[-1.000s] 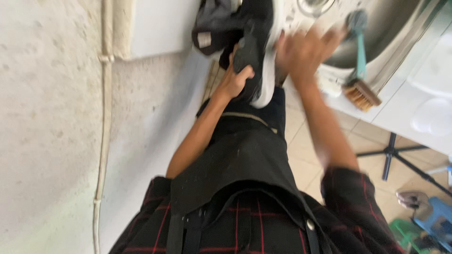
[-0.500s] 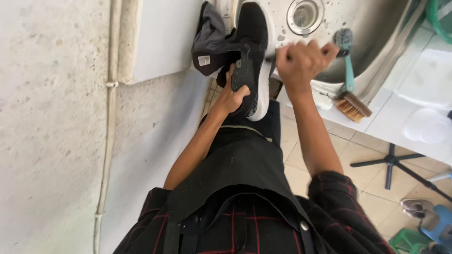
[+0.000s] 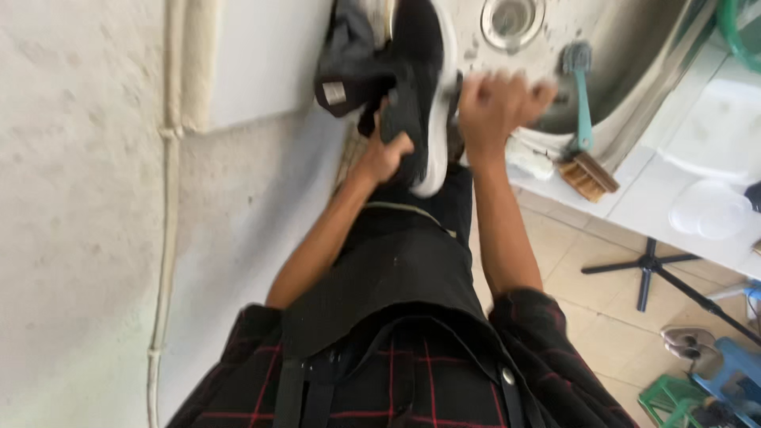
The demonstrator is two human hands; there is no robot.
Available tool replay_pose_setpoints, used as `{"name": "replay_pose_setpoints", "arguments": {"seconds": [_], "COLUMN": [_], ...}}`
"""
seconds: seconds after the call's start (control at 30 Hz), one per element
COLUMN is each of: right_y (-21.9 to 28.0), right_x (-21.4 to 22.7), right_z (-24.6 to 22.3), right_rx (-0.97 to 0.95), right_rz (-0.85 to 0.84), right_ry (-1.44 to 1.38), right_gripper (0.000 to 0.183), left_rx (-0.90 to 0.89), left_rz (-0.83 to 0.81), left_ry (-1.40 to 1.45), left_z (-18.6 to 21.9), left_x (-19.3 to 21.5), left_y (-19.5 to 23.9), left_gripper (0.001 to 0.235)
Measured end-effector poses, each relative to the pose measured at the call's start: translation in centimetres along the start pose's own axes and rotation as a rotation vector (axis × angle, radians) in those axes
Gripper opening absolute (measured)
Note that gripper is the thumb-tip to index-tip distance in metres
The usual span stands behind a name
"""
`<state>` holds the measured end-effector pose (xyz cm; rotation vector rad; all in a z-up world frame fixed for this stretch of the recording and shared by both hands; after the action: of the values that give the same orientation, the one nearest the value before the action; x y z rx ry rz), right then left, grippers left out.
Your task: The person scrubs a black and white sneaker with a brush and cleaning solution over a sink. They rinse the shoe under running water and continue scrubbing different parts of the shoe, including the sole and upper.
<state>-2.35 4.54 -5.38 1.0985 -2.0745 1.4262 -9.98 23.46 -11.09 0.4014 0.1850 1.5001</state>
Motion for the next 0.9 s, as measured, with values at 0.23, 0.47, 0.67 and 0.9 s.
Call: {"name": "replay_pose_setpoints", "arguments": {"seconds": [0.23, 0.47, 0.67, 0.9], "right_y": [7.8, -1.5, -3.7, -4.5], "right_x": [3.5, 1.4, 6.6, 9.4], "right_z": [2.1, -1.1, -1.4, 0.8], "right_rx": [-0.048, -0.087, 0.096, 0.229], "right_rz": [-0.175, 0.135, 0.197, 0.199], "right_ry": [-0.103, -0.084, -0.085, -0.136], "right_gripper": [0.042, 0.041, 0.033, 0.039], "left_rx": [-0.080, -0.113, -0.288, -0.399], "left_rz": [-0.212, -0.169, -0.262, -0.398], "left_ry": [0.262, 0.270, 0.010, -0.056], "left_z": [-4.2, -1.0, 4.9, 6.6], "left_x": [-0.2, 2.5, 3.1, 3.0], "left_y": [-0.8, 2.9, 5.8, 8.2], "left_gripper": [0.065, 0.040, 0.034, 0.035]}}
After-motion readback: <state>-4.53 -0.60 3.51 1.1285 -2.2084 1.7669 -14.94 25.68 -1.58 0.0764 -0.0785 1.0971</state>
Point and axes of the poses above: each hand's wrist, its own y-axis away from the middle knuckle, its own x-axis out of the back of the hand, z = x × y, the point moved 2 cm from there along -y, towards the middle knuckle, and after that the axes turned 7 degrees about -x, right-handed, at the moved point
